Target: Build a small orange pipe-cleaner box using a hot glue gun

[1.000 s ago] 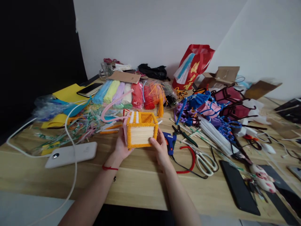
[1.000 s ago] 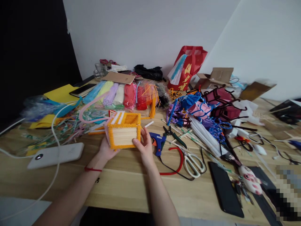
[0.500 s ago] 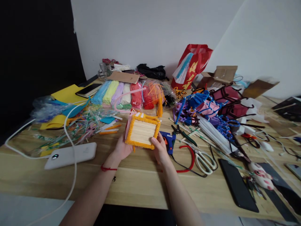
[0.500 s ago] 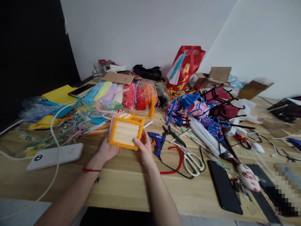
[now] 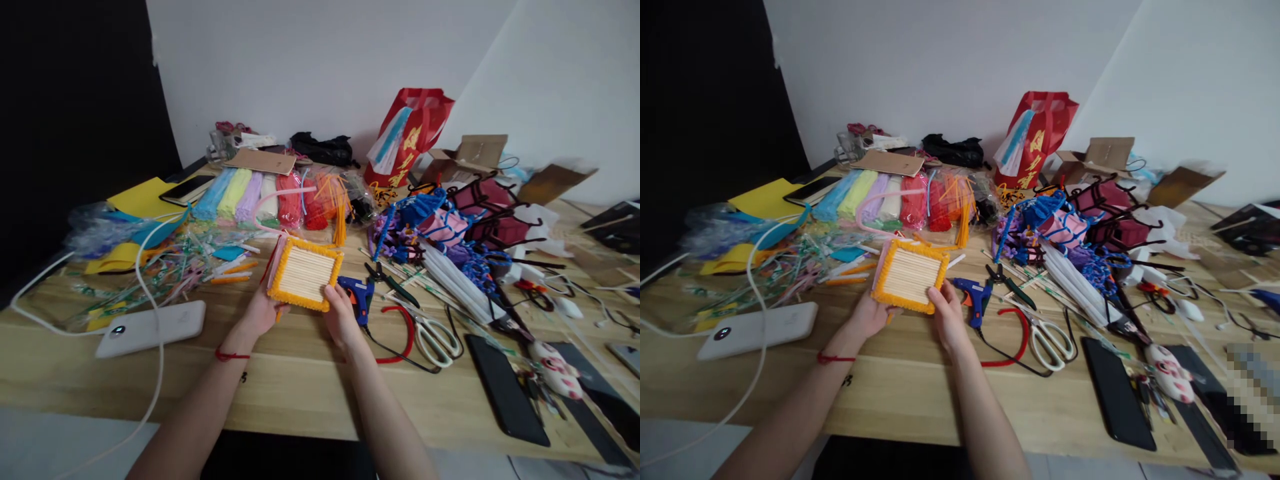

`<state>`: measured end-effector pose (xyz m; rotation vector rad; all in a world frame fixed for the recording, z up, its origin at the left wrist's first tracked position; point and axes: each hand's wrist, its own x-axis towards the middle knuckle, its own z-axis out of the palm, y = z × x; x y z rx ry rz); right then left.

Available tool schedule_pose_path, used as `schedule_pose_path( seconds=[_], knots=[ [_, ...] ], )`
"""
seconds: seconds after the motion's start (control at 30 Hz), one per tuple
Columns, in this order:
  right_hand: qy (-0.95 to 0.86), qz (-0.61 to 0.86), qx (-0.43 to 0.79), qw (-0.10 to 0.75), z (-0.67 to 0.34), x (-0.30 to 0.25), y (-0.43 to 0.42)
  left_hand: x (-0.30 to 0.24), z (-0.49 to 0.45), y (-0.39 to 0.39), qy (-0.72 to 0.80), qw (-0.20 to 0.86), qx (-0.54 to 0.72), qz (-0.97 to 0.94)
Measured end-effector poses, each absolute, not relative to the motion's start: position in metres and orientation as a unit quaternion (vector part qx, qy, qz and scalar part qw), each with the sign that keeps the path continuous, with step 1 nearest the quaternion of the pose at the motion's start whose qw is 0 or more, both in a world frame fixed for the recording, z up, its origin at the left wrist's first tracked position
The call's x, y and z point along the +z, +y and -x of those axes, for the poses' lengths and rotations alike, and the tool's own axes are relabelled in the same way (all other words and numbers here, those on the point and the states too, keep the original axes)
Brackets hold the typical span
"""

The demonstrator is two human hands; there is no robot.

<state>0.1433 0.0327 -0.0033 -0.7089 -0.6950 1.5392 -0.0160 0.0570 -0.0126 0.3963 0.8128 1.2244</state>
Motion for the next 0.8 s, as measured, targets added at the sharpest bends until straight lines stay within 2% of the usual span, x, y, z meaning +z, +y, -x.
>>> schedule_pose_path(
  seconds=[0.8],
  knots=[
    [-0.299,0.316,0.662,0.611,-0.139,-0.007,0.032,-0.006,0.016,0.055,0.338,0.745,0.549,-0.169]
  ],
)
